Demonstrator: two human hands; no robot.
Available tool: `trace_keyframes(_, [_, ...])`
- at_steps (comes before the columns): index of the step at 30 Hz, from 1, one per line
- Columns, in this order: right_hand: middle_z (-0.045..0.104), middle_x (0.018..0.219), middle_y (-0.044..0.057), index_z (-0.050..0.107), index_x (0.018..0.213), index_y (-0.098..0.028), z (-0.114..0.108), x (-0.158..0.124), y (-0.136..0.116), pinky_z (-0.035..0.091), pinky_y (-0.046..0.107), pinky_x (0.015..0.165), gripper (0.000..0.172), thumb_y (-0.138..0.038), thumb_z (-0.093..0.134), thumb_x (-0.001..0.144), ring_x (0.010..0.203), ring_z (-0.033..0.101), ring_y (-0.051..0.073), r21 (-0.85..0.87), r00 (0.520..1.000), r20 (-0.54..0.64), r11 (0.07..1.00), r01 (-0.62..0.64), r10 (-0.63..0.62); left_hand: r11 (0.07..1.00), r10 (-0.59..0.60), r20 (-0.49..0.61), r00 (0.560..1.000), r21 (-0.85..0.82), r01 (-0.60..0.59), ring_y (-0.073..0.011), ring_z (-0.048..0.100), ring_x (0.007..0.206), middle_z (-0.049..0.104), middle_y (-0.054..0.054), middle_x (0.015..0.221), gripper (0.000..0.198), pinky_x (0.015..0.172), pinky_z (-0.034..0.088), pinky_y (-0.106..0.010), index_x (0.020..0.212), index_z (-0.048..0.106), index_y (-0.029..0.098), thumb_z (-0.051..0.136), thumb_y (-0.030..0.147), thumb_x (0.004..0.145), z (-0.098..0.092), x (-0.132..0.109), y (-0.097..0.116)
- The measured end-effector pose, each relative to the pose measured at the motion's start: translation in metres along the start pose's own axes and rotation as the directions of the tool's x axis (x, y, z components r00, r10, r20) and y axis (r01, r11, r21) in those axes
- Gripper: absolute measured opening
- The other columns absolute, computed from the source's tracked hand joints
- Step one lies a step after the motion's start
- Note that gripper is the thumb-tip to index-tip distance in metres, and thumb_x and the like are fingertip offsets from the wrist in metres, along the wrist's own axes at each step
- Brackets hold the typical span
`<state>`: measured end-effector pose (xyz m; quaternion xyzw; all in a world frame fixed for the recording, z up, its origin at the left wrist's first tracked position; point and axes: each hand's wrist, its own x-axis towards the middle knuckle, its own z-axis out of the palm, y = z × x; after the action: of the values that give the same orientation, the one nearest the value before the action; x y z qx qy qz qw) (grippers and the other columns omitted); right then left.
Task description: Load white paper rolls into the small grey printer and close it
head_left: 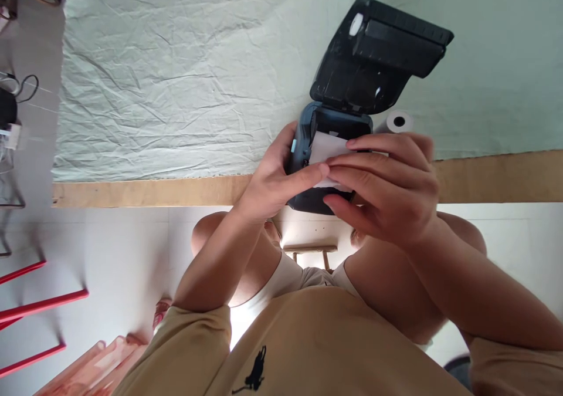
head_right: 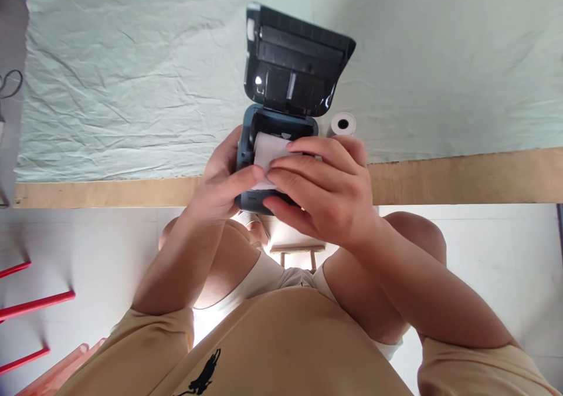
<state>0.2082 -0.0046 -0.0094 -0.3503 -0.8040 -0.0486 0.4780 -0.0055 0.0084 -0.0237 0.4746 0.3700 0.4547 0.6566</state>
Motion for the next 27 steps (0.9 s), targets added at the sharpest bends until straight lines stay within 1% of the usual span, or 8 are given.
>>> trace_keyframes(4, [0.087, 0.11, -0.004, 0.073, 0.124, -0.038, -0.011, 0.001, 0.004, 0.066, 0.047, 0.094, 0.018, -0.034, 0.058, 0.113, 0.106, 0.086, 0.025, 0.05, 0.988, -0.062, 0.989, -0.138, 0.141, 0.999, -0.03, -0.06, 0.998, -0.043, 0.027, -0.0384, 0.081, 0.13, 0.081, -0.006, 0.129, 0.101, 0.095, 0.068, -0.044, 0.162, 0.063, 0.041, 0.107, 0.062, 0.073, 0.0, 0.002, -0.003])
trace_keyframes(6, [0.081, 0.135, 0.0, 0.069, 0.141, -0.044, -0.018, 0.002, 0.01, 0.067, 0.053, 0.108, 0.036, -0.031, 0.06, 0.109, 0.129, 0.082, 0.03, 0.017, 0.96, -0.08, 0.963, -0.269, 0.27, 0.997, -0.057, -0.064, 0.996, -0.049, 0.054, -0.039, 0.083, 0.123, 0.08, -0.006, 0.125, 0.114, 0.09, 0.067, -0.044, 0.168, 0.057, 0.043, 0.11, 0.059, 0.068, 0.0, 0.003, -0.005])
trace_keyframes(9, [0.06, 0.168, 0.003, 0.049, 0.166, -0.051, -0.023, 0.003, 0.019, 0.056, 0.064, 0.131, 0.057, -0.042, 0.056, 0.11, 0.169, 0.058, 0.036, -0.025, 0.948, -0.01, 0.948, -0.319, 0.318, 0.998, -0.045, -0.054, 0.998, -0.037, 0.043, -0.0388, 0.083, 0.12, 0.078, -0.008, 0.13, 0.117, 0.089, 0.066, -0.043, 0.167, 0.058, 0.04, 0.112, 0.058, 0.064, -0.002, 0.005, -0.005])
trace_keyframes(12, [0.055, 0.162, 0.008, 0.047, 0.169, -0.049, -0.021, 0.003, 0.02, 0.05, 0.066, 0.137, 0.055, -0.046, 0.051, 0.114, 0.163, 0.063, 0.035, 0.005, 0.959, 0.01, 0.959, -0.285, 0.285, 0.999, -0.026, -0.066, 0.997, -0.026, 0.025, -0.0376, 0.083, 0.121, 0.077, -0.008, 0.135, 0.112, 0.088, 0.066, -0.041, 0.163, 0.062, 0.039, 0.112, 0.057, 0.064, -0.003, 0.006, -0.005])
trace_keyframes(15, [0.066, 0.13, 0.007, 0.064, 0.148, -0.043, -0.018, 0.002, 0.01, 0.065, 0.06, 0.114, 0.036, -0.037, 0.049, 0.116, 0.114, 0.082, 0.028, 0.107, 0.923, -0.131, 0.931, -0.35, 0.362, 0.999, -0.041, -0.082, 0.996, -0.018, 0.04, -0.0332, 0.083, 0.113, 0.076, -0.006, 0.126, 0.108, 0.084, 0.064, -0.039, 0.161, 0.064, 0.04, 0.112, 0.055, 0.065, -0.002, 0.006, -0.003])
trace_keyframes(18, [0.064, 0.087, 0.001, 0.07, 0.113, -0.036, -0.018, -0.001, 0.002, 0.057, 0.042, 0.065, 0.019, -0.033, 0.051, 0.115, 0.066, 0.064, 0.02, 0.208, 0.892, -0.144, 0.894, -0.396, 0.428, 0.999, -0.042, -0.084, 0.996, -0.018, 0.041, -0.0292, 0.081, 0.106, 0.076, -0.004, 0.125, 0.108, 0.083, 0.064, -0.039, 0.162, 0.063, 0.042, 0.112, 0.054, 0.067, -0.001, 0.005, -0.003])
trace_keyframes(22, [0.047, 0.06, -0.006, 0.051, 0.079, -0.026, -0.015, -0.005, 0.009, 0.028, 0.03, 0.045, 0.038, -0.037, 0.067, 0.112, 0.048, 0.04, 0.011, 0.3, 0.889, 0.098, 0.838, -0.456, 0.448, 0.999, -0.033, -0.072, 0.997, -0.024, 0.031, -0.0295, 0.08, 0.108, 0.078, -0.003, 0.128, 0.106, 0.087, 0.067, -0.041, 0.159, 0.064, 0.046, 0.111, 0.063, 0.066, 0.0, 0.004, -0.001])
trace_keyframes(27, [0.032, 0.054, -0.008, 0.043, 0.067, -0.024, -0.011, -0.009, 0.024, 0.023, 0.027, 0.043, 0.056, -0.037, 0.084, 0.103, 0.047, 0.027, 0.007, 0.374, 0.871, 0.304, 0.792, -0.482, 0.386, 1.0, -0.017, -0.056, 0.998, -0.027, 0.016, -0.0315, 0.08, 0.114, 0.079, -0.005, 0.121, 0.072, 0.092, 0.068, -0.041, 0.137, 0.077, 0.035, 0.101, 0.072, 0.08, 0.004, 0.0, 0.003])
